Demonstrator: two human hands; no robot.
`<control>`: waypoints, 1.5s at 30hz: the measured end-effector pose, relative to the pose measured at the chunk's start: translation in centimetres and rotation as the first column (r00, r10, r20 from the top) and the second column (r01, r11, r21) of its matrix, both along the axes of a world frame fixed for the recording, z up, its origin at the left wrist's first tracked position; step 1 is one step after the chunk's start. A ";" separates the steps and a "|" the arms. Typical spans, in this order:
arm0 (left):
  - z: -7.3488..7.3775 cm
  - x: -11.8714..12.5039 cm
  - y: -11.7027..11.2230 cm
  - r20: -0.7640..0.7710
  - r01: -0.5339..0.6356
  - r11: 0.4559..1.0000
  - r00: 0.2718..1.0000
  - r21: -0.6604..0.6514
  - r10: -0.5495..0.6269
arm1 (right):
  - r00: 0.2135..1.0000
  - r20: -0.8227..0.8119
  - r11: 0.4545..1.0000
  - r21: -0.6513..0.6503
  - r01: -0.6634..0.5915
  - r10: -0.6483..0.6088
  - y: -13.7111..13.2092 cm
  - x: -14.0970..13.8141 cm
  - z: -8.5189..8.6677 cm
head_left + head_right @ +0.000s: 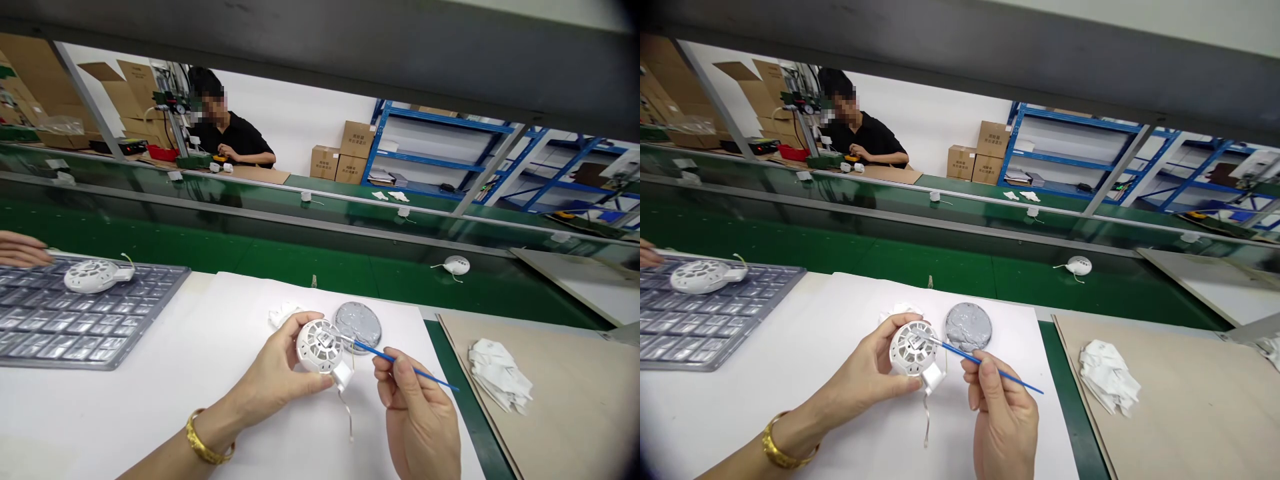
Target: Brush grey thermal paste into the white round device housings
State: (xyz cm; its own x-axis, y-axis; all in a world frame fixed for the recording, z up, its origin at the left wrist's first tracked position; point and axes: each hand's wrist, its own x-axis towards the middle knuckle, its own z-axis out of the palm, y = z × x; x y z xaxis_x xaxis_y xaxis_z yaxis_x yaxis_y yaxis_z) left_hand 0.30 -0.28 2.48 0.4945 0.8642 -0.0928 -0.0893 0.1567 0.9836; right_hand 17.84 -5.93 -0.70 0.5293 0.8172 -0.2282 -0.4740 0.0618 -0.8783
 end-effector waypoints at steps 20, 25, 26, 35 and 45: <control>-1.4 0.1 0.0 0.027 -0.019 0.999 0.999 0.050 0.017 | 0.876 0.483 0.999 -0.048 0.012 0.012 -1.0 -0.1 2.4; -1.3 0.0 0.0 0.026 -0.014 0.999 1.000 0.045 0.013 | 0.841 0.541 0.999 -0.038 -0.001 0.021 -1.1 0.3 3.1; -1.3 0.0 0.0 0.029 -0.012 0.999 1.000 0.042 0.011 | 0.837 0.547 0.999 -0.032 -0.001 0.019 -1.1 0.5 3.2; -1.6 0.1 0.0 0.031 -0.006 0.999 0.999 0.052 0.005 | 0.775 0.631 0.999 -0.039 -0.009 0.031 -1.1 1.6 3.1; -1.6 -0.1 0.0 0.002 -0.011 0.998 1.000 0.062 0.011 | 0.749 0.660 0.998 0.035 0.049 -0.060 -0.9 2.1 4.4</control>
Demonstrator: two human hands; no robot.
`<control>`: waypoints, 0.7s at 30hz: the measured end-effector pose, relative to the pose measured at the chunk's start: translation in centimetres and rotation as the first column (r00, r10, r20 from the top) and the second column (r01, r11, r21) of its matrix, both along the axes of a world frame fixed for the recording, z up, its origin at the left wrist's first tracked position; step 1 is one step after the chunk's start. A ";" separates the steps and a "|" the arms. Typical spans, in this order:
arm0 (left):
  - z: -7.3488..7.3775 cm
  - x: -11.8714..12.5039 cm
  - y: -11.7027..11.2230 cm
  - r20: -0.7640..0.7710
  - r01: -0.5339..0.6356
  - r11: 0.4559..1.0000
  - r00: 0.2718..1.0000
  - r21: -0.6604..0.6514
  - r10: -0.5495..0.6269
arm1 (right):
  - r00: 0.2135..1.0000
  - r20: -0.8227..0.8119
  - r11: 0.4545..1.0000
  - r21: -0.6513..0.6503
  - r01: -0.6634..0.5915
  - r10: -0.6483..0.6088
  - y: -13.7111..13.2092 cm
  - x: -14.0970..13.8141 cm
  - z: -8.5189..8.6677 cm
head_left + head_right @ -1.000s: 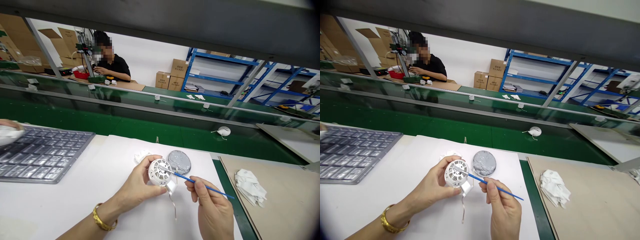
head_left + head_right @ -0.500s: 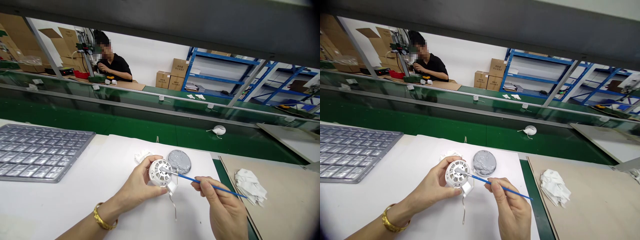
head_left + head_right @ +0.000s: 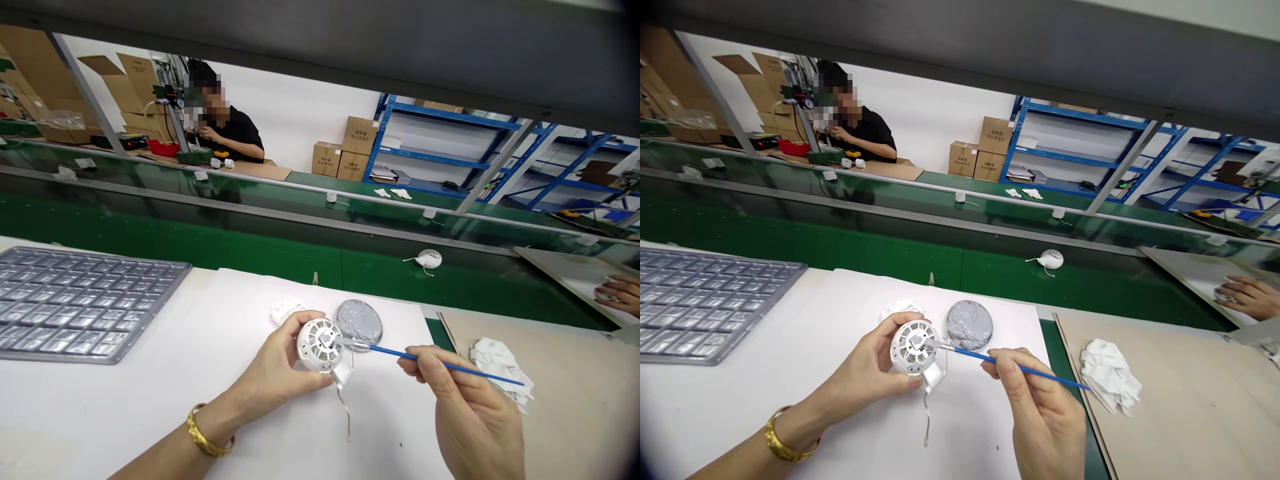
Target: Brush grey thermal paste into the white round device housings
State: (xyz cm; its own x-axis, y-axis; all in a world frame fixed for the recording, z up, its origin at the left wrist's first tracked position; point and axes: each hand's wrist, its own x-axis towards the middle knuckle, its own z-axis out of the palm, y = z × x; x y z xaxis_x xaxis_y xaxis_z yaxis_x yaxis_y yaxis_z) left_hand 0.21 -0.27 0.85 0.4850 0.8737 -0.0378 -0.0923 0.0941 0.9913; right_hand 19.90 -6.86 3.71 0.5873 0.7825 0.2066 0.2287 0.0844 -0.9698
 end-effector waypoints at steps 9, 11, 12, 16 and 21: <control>-0.2 0.0 -0.1 -0.007 -0.009 1.000 1.000 0.015 0.009 | 0.989 0.136 0.996 0.058 -0.071 0.063 0.2 0.1 -0.6; -0.2 0.0 -0.1 -0.002 -0.011 1.000 1.000 0.012 0.011 | 0.980 0.184 0.991 0.099 -0.095 0.075 0.2 0.2 -0.8; -0.2 -0.1 -0.1 0.000 -0.004 1.000 1.000 0.009 0.004 | 0.978 0.196 0.987 0.121 -0.101 0.076 0.1 0.2 -0.9; -0.1 -0.1 0.0 0.011 0.018 1.000 1.000 -0.006 -0.018 | 0.960 0.263 0.943 0.285 -0.170 0.094 0.0 -0.5 -1.0; 0.0 -0.1 0.0 0.077 0.049 0.998 0.996 -0.046 -0.046 | 0.909 0.401 0.856 0.425 -0.294 0.113 -0.2 -1.3 -1.8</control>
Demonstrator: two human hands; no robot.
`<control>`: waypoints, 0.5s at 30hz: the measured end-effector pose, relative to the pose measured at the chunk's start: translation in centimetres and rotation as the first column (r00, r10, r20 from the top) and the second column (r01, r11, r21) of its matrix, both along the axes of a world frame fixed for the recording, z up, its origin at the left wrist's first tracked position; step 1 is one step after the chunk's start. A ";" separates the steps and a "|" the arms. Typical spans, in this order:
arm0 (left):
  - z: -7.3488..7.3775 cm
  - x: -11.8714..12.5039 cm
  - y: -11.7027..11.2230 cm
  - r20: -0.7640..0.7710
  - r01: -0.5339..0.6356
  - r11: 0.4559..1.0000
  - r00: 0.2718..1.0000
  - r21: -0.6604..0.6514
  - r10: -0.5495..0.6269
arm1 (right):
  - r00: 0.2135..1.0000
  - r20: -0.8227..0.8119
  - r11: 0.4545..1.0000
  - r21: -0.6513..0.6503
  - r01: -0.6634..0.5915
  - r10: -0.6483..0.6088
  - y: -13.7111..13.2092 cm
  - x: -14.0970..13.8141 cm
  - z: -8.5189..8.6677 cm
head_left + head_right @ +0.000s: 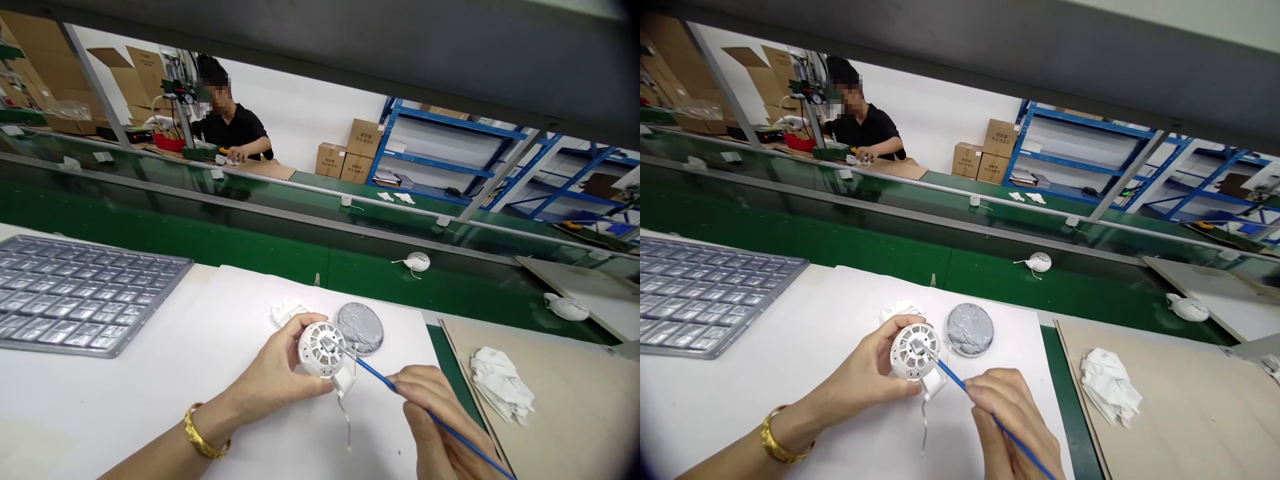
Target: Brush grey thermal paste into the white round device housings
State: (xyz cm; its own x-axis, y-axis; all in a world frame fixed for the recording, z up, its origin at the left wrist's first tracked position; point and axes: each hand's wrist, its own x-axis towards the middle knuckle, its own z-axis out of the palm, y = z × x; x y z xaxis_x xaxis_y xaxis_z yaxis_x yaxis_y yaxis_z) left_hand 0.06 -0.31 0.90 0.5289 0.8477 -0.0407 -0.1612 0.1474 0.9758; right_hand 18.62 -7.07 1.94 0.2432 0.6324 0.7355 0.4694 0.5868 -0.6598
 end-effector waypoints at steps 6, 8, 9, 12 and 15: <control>0.8 -0.1 0.0 0.030 0.031 0.998 0.999 -0.048 -0.030 | 0.985 0.131 0.993 0.003 -0.117 0.115 -0.3 0.4 -0.9; 1.0 -0.1 0.0 0.033 0.029 0.998 0.999 -0.049 -0.027 | 0.976 0.169 0.991 -0.008 -0.134 0.134 -0.4 0.7 -0.8; 1.1 0.0 0.0 0.034 0.028 0.999 0.999 -0.047 -0.026 | 0.975 0.176 0.991 -0.008 -0.135 0.134 -0.3 0.8 -0.7; 1.1 0.0 0.1 0.030 0.022 0.999 0.999 -0.045 -0.021 | 0.981 0.160 0.994 0.003 -0.108 0.107 -0.3 0.8 -0.5; 1.1 0.0 0.1 0.037 0.012 0.999 0.999 -0.046 -0.010 | 0.988 0.130 0.996 0.005 -0.087 0.086 -0.2 0.6 -0.3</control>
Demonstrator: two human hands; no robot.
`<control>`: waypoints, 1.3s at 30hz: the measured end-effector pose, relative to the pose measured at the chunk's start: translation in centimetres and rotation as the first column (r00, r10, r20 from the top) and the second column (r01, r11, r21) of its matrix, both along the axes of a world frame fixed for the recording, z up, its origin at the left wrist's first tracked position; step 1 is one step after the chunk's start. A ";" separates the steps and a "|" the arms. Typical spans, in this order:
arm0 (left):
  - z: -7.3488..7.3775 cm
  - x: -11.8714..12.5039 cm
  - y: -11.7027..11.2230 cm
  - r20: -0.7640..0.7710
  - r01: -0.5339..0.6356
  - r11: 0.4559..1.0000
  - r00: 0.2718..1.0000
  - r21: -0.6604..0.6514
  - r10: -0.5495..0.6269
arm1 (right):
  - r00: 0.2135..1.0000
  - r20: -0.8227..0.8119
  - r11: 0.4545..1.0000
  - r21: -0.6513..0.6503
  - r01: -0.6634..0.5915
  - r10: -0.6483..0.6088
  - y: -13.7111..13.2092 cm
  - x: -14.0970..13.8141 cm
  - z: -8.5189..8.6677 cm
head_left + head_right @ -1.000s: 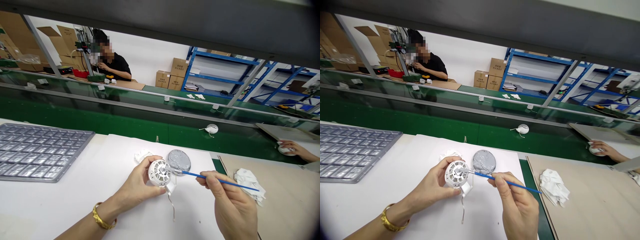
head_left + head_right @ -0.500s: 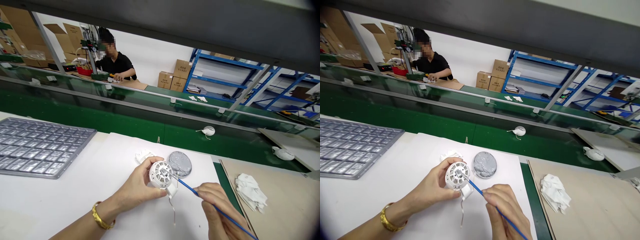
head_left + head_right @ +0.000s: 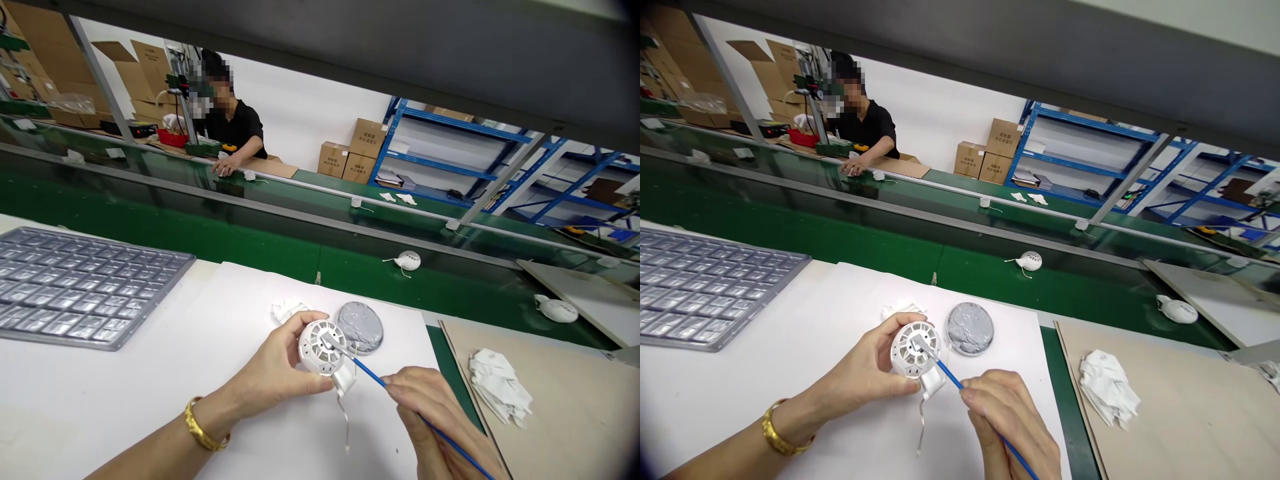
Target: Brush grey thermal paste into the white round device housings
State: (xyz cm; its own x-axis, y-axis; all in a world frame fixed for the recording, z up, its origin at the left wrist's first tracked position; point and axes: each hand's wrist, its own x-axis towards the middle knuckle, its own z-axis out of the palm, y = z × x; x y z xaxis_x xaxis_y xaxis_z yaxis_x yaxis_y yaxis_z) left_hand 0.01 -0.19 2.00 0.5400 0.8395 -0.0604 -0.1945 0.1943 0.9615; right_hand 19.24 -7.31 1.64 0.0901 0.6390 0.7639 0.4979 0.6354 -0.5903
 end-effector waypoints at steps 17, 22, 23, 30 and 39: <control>0.2 -0.2 -0.1 -0.075 0.019 0.999 0.997 0.037 -0.016 | 0.998 -0.027 0.998 -0.024 0.055 -0.056 0.0 1.2 2.2; 0.1 -0.4 0.0 -0.123 0.006 0.999 0.992 0.051 0.000 | 0.974 -0.201 0.993 -0.079 0.091 -0.106 0.7 1.3 1.8; 0.0 -0.5 0.1 -0.138 0.000 0.999 0.990 0.054 0.007 | 0.962 -0.251 0.991 -0.100 0.087 -0.110 0.9 1.2 1.7; -0.4 -0.6 0.2 -0.145 -0.044 0.997 0.988 0.068 0.054 | 0.920 -0.375 0.974 -0.223 0.034 -0.117 2.2 0.7 1.5; -0.7 -1.3 0.7 -0.230 -0.096 0.983 0.964 0.158 0.131 | 0.829 -0.531 0.948 -0.320 -0.008 -0.172 3.3 0.5 1.2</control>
State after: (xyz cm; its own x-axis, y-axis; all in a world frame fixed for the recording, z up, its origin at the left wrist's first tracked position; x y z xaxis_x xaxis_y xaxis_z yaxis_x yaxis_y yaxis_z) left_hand -1.29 0.52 1.32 0.4256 0.9035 -0.0497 0.0315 0.0401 0.9987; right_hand 19.75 -4.02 2.82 0.4962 0.7957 0.3472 0.0781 0.3574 -0.9307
